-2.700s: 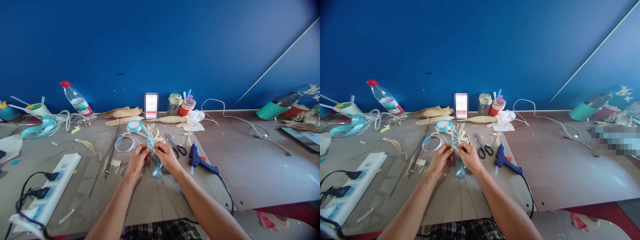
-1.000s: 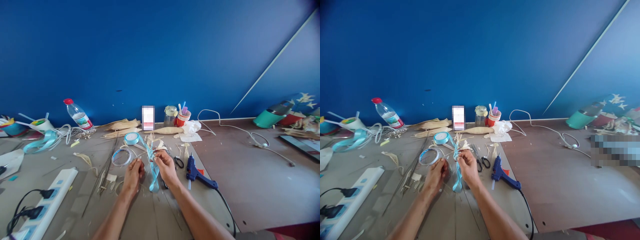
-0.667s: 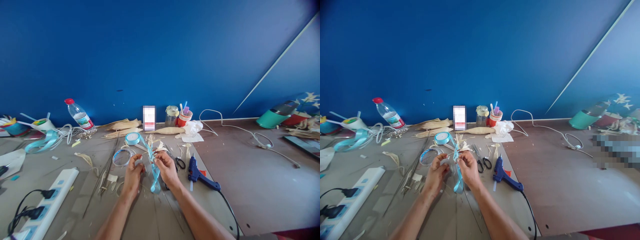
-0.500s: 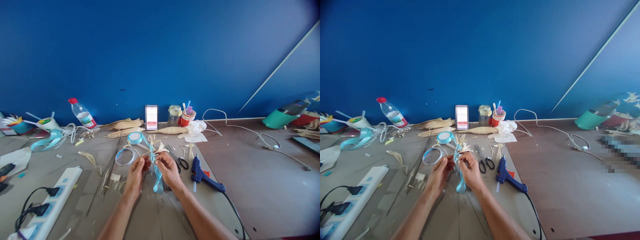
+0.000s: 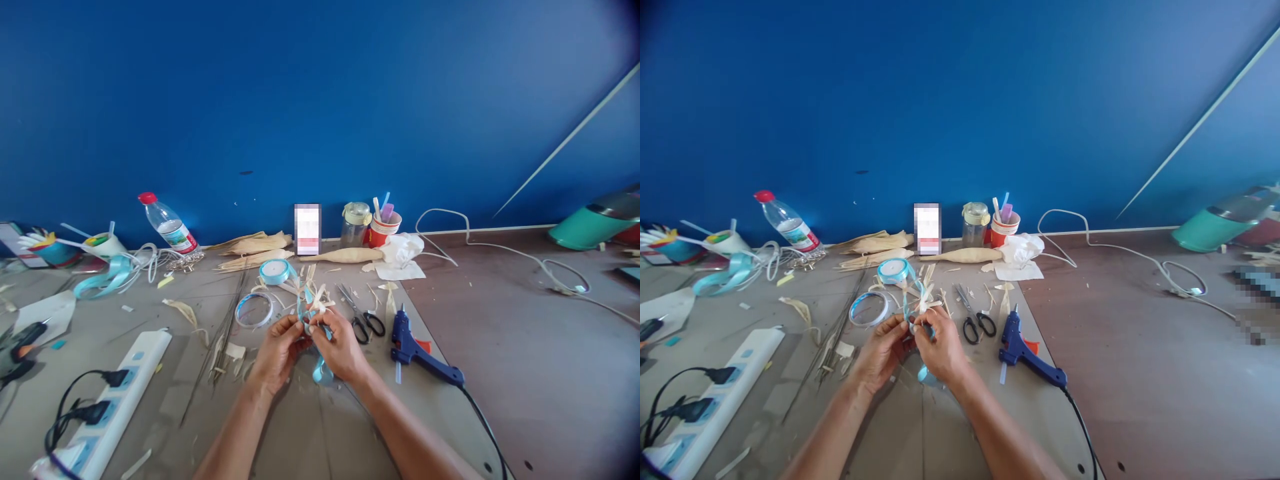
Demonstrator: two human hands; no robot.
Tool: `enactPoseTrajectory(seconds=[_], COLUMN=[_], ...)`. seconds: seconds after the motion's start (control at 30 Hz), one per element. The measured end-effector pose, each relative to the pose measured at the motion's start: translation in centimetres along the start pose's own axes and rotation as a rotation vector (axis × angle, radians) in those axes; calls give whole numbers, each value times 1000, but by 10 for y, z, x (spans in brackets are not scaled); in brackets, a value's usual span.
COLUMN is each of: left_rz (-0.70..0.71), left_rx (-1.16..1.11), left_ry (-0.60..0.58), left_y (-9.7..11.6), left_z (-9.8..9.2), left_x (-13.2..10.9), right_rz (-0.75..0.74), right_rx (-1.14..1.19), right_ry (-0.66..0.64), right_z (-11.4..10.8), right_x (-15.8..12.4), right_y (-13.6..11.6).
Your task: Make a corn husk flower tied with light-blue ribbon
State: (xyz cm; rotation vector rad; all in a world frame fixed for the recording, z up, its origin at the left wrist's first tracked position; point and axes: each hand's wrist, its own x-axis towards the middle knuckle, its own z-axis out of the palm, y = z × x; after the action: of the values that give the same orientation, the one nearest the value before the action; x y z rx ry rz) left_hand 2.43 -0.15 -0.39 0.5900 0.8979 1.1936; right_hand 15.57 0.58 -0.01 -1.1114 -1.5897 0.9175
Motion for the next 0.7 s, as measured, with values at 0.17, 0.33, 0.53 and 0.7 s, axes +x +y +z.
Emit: enactPoseTrajectory(seconds=[0.17,0.33,0.53,0.7], left_rz=[109,235,241,157], left_rx=[153,464,373,129], left_ry=[47,173,190,179], left_y=[-6,-11,-14,-10], left_z=[4,3,3,7], left_x=[1,1,5,7], right_rz=[39,83,89,109], right_rx=[-76,-73,-60,-73], right_ry=[2,-72,-74,-60], right_z=[1,3,2,0], right_x=[2,0,0,0], right_y=[2,1,1,1])
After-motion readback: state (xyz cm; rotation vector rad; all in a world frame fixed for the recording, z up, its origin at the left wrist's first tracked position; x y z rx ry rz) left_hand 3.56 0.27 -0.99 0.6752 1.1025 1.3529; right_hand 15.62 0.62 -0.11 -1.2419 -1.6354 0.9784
